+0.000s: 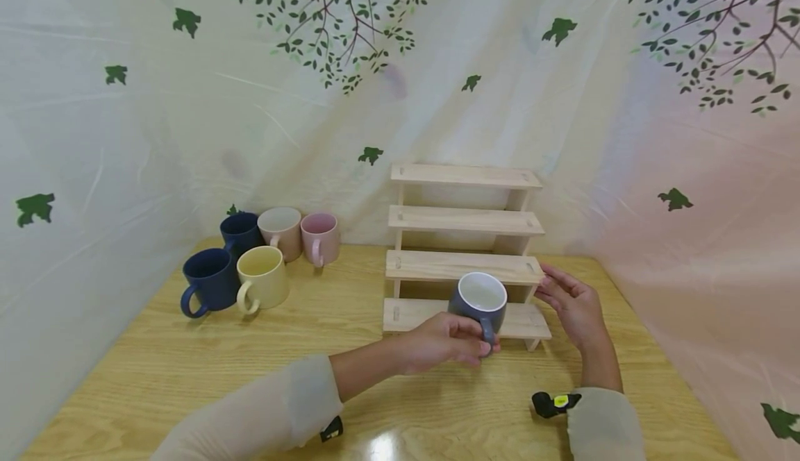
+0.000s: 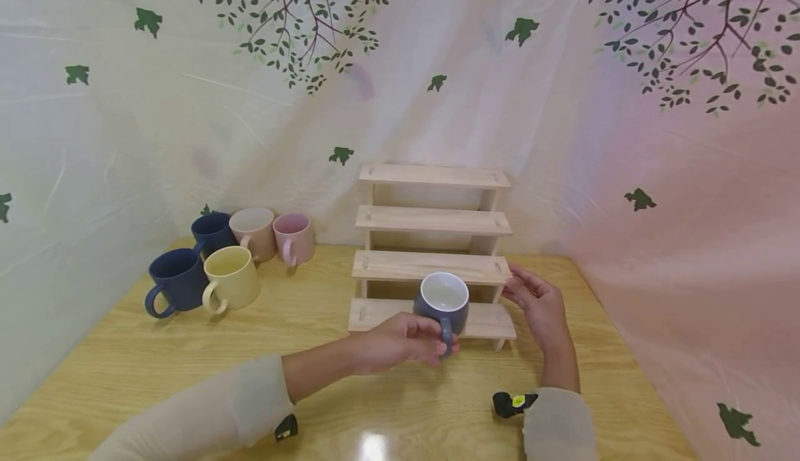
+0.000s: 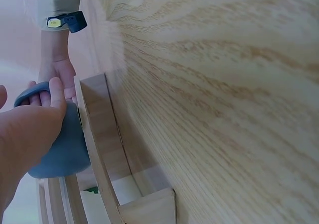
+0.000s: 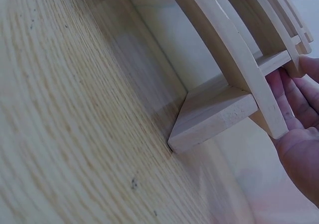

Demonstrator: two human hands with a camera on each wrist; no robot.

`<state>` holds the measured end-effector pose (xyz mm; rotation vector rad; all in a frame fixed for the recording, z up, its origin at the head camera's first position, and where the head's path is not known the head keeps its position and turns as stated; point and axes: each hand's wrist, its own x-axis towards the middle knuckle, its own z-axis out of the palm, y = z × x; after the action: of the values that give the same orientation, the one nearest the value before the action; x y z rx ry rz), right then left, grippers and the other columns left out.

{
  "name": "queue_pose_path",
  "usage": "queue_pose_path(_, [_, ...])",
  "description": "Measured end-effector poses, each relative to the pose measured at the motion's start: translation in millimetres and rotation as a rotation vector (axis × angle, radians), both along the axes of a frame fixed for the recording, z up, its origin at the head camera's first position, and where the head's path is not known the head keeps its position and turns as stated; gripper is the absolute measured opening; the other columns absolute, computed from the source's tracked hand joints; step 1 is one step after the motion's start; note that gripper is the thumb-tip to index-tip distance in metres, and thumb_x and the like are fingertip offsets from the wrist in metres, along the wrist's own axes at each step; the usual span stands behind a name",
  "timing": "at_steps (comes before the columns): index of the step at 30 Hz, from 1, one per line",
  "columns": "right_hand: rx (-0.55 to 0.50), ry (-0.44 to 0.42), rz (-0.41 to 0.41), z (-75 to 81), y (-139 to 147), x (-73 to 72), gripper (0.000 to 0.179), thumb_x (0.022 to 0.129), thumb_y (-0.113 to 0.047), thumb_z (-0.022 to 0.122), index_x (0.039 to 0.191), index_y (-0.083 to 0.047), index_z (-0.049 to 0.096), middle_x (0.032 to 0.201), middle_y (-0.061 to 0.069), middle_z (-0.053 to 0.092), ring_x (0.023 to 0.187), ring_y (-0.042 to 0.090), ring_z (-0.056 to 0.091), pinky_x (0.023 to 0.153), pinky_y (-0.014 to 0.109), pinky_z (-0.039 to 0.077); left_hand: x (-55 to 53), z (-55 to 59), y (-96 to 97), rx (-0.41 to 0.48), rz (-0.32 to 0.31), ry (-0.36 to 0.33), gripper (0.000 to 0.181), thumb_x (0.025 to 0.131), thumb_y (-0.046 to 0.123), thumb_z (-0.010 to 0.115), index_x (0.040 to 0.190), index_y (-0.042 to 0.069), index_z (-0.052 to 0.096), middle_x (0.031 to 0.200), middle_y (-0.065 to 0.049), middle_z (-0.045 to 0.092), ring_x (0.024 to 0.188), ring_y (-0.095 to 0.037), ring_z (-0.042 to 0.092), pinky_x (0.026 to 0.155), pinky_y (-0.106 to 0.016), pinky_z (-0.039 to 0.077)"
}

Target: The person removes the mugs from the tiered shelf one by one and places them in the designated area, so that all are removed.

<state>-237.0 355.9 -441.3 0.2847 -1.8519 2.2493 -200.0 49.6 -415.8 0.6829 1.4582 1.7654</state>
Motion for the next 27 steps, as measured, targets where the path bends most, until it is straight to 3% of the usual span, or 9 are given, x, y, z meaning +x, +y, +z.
queue_pose_path(7, [-0.002, -0.012, -0.002, -2.0, 1.3, 0.1, 0.045, 0.102, -0.002, 0.061, 0.14, 0.017, 0.048, 0.115, 0.0, 0.073, 0.099, 0.012, 0.073, 0.089, 0.028, 0.058, 1.9, 2.5, -0.7, -0.021, 0.042, 0.01, 0.023, 0.102, 0.002, 0.06, 0.115, -0.017, 0.062, 0.124, -0.029, 0.067, 0.115, -0.03, 0.069, 0.103, -0.05, 0.053])
queue_pose_path(14, [-0.016, -0.005, 0.006, -2.0, 0.9, 1.0, 0.043, 0.102, 0.0, 0.059, 0.14, 0.017, 0.049, 0.114, 0.001, 0.073, 0.098, 0.012, 0.073, 0.09, 0.03, 0.058, 3.3, 3.6, -1.6, -0.041, 0.112, 0.017, 0.028, 0.105, 0.009, 0.058, 0.112, -0.018, 0.062, 0.121, -0.033, 0.066, 0.118, -0.044, 0.064, 0.093, -0.044, 0.059])
queue_pose_path(20, [-0.014, -0.011, -0.002, -0.5, -0.1, 1.9, 0.042, 0.101, 0.0, 0.061, 0.139, 0.016, 0.052, 0.112, 0.001, 0.073, 0.097, 0.012, 0.073, 0.09, 0.03, 0.059, 3.0, 0.6, -4.6, -0.027, 0.164, 0.018, 0.027, 0.104, 0.007, 0.058, 0.111, -0.019, 0.062, 0.115, -0.034, 0.067, 0.115, -0.048, 0.065, 0.092, -0.049, 0.059])
queue_pose_path(27, [-0.031, -0.006, -0.001, 1.3, -2.3, 1.9, 0.042, 0.101, 0.001, 0.061, 0.138, 0.017, 0.051, 0.11, 0.002, 0.073, 0.097, 0.013, 0.073, 0.089, 0.03, 0.059, 0.2, -0.9, -8.5, -0.012, 0.179, 0.039, 0.028, 0.102, 0.005, 0.06, 0.111, -0.02, 0.065, 0.112, -0.034, 0.068, 0.111, -0.047, 0.067, 0.089, -0.049, 0.06])
